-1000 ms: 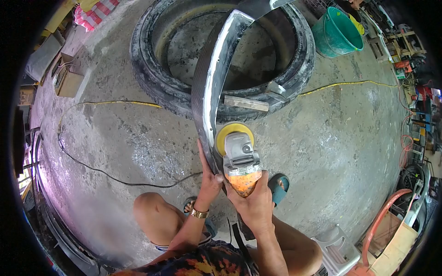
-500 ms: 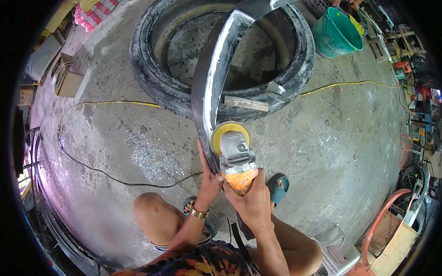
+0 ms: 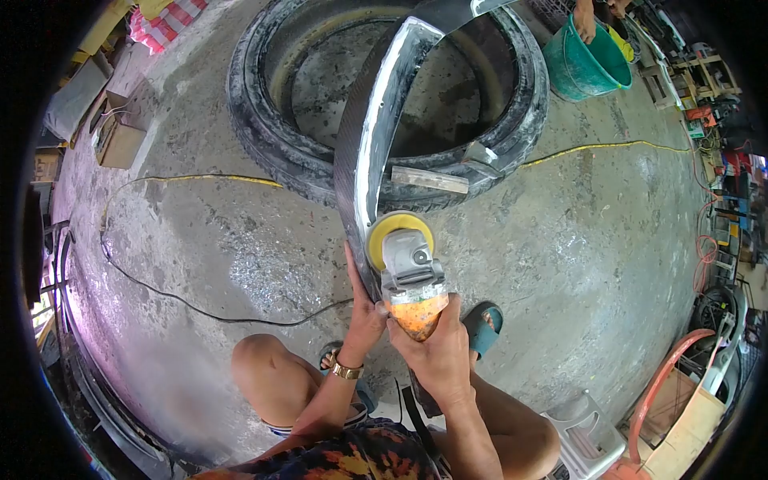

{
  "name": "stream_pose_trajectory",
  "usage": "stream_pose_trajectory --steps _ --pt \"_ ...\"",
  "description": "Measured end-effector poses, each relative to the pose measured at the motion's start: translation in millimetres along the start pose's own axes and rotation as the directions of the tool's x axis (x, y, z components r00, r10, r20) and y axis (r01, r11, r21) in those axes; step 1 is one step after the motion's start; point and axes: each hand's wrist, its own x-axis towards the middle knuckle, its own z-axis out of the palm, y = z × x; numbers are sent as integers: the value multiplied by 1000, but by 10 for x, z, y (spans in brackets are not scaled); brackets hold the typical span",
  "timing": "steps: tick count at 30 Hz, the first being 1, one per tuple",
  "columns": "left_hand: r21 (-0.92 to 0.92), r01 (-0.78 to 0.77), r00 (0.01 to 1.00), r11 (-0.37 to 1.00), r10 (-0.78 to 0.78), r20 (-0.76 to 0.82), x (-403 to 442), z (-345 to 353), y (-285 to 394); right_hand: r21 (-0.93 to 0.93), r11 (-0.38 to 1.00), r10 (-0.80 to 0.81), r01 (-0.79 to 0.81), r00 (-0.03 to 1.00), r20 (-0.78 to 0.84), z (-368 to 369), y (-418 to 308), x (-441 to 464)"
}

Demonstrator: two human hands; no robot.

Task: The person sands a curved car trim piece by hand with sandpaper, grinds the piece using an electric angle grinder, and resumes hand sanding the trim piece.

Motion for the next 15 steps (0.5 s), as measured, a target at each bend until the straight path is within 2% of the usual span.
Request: stream_pose_trajectory --steps 9,11,15 --pt "-6 -8 1000 1000 8 -2 -11 14 21 15 999 30 -30 1000 2 -20 -17 -3" --pt "1 -11 1000 1000 11 2 -9 6 9 29 995 93 -94 995 27 -8 -55 5" --pt "-13 -14 1000 1000 14 0 -3 12 13 55 991 122 -122 992 17 -3 -82 19"
